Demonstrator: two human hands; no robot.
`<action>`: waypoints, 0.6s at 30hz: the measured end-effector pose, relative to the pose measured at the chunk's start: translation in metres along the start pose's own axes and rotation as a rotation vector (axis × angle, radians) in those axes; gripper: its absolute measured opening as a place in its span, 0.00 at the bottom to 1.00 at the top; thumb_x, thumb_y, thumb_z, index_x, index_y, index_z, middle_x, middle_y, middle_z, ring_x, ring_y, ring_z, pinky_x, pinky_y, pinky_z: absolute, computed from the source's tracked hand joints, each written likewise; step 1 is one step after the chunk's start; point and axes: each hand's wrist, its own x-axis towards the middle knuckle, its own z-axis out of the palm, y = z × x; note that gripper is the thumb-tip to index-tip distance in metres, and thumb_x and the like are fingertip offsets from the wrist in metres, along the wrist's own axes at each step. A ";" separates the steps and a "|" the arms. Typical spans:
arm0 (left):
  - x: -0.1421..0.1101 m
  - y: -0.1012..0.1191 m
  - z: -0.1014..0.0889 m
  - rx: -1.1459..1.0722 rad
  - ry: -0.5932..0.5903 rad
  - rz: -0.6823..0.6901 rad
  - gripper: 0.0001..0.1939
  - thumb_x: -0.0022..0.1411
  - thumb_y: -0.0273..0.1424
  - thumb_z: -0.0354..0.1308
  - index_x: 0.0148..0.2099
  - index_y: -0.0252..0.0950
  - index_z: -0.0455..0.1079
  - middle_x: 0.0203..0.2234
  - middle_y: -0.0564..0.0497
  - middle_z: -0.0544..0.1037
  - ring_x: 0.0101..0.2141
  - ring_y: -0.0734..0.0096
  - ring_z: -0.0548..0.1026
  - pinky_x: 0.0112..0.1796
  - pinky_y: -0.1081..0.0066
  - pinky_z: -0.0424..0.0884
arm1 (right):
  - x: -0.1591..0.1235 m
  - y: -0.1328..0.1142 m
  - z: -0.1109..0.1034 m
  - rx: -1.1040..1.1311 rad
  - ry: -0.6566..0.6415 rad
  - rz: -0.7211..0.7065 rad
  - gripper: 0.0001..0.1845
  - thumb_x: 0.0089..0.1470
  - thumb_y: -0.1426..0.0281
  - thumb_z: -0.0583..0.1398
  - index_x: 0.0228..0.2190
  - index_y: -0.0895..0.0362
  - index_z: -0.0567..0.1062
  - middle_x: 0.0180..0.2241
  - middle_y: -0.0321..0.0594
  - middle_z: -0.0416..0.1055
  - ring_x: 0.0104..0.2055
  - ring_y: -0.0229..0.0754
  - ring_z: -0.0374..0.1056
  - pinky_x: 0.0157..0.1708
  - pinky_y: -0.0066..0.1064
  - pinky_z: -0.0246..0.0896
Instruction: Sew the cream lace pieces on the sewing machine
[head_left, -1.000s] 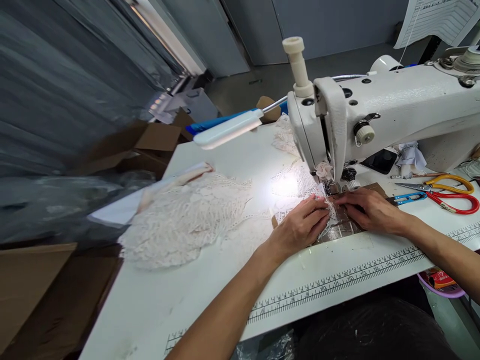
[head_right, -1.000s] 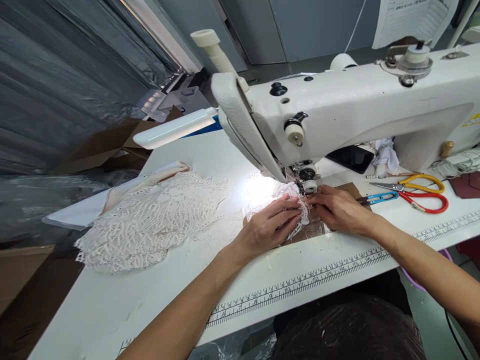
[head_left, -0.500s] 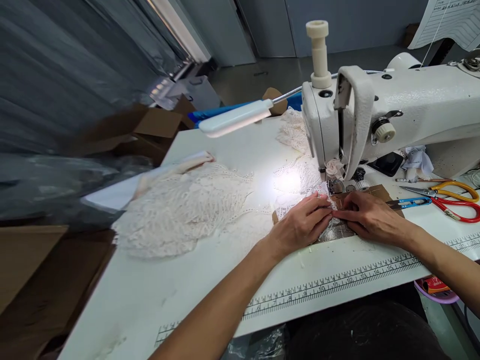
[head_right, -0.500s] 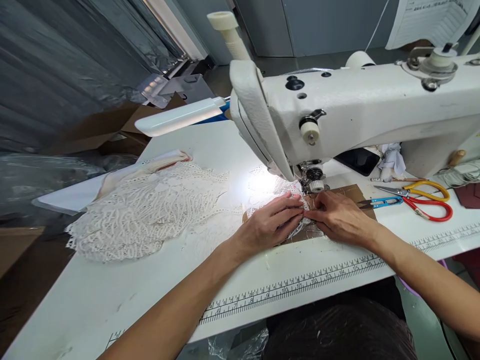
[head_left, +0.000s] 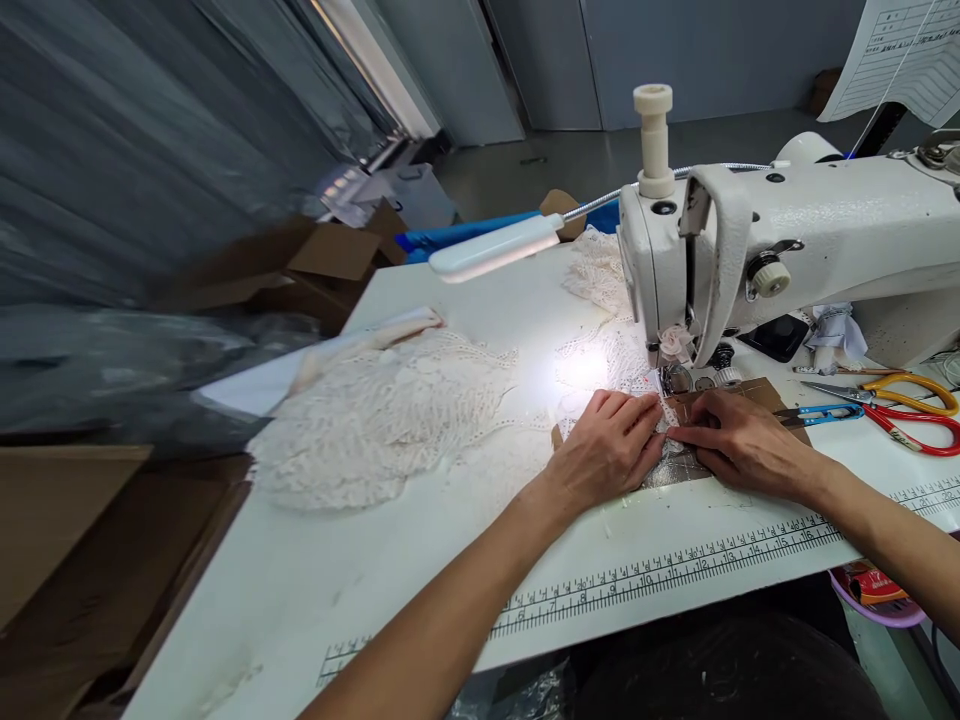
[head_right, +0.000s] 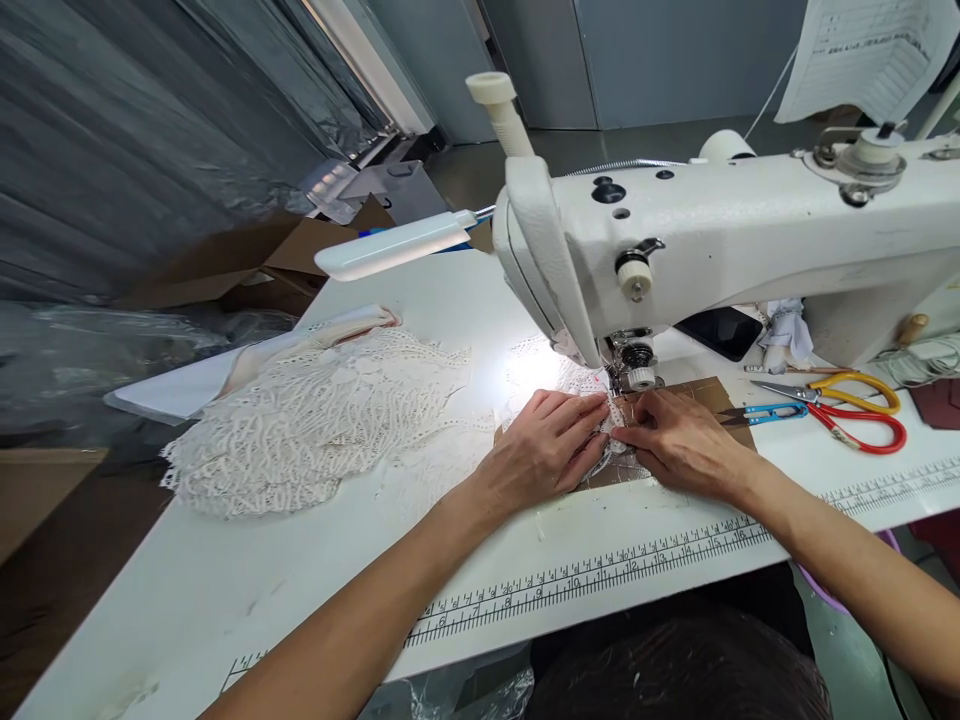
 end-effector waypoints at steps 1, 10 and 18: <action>0.000 0.000 0.000 0.006 -0.006 -0.001 0.10 0.68 0.29 0.50 0.48 0.31 0.69 0.41 0.39 0.78 0.35 0.61 0.73 0.33 0.61 0.70 | 0.000 0.000 0.000 -0.001 -0.004 0.001 0.17 0.62 0.73 0.51 0.47 0.55 0.77 0.38 0.46 0.65 0.40 0.42 0.63 0.38 0.36 0.67; -0.003 0.008 -0.002 0.035 -0.101 -0.065 0.13 0.70 0.30 0.47 0.51 0.31 0.69 0.46 0.39 0.77 0.39 0.56 0.73 0.37 0.57 0.69 | 0.001 -0.003 -0.002 -0.057 -0.040 -0.006 0.16 0.61 0.74 0.52 0.46 0.56 0.75 0.38 0.47 0.65 0.40 0.43 0.62 0.39 0.37 0.65; 0.001 -0.004 -0.003 0.031 -0.205 -0.024 0.16 0.72 0.29 0.43 0.51 0.27 0.68 0.48 0.36 0.76 0.46 0.55 0.75 0.43 0.57 0.75 | 0.008 -0.012 0.000 -0.146 -0.107 0.070 0.14 0.62 0.75 0.52 0.46 0.58 0.73 0.37 0.46 0.65 0.38 0.43 0.61 0.37 0.36 0.63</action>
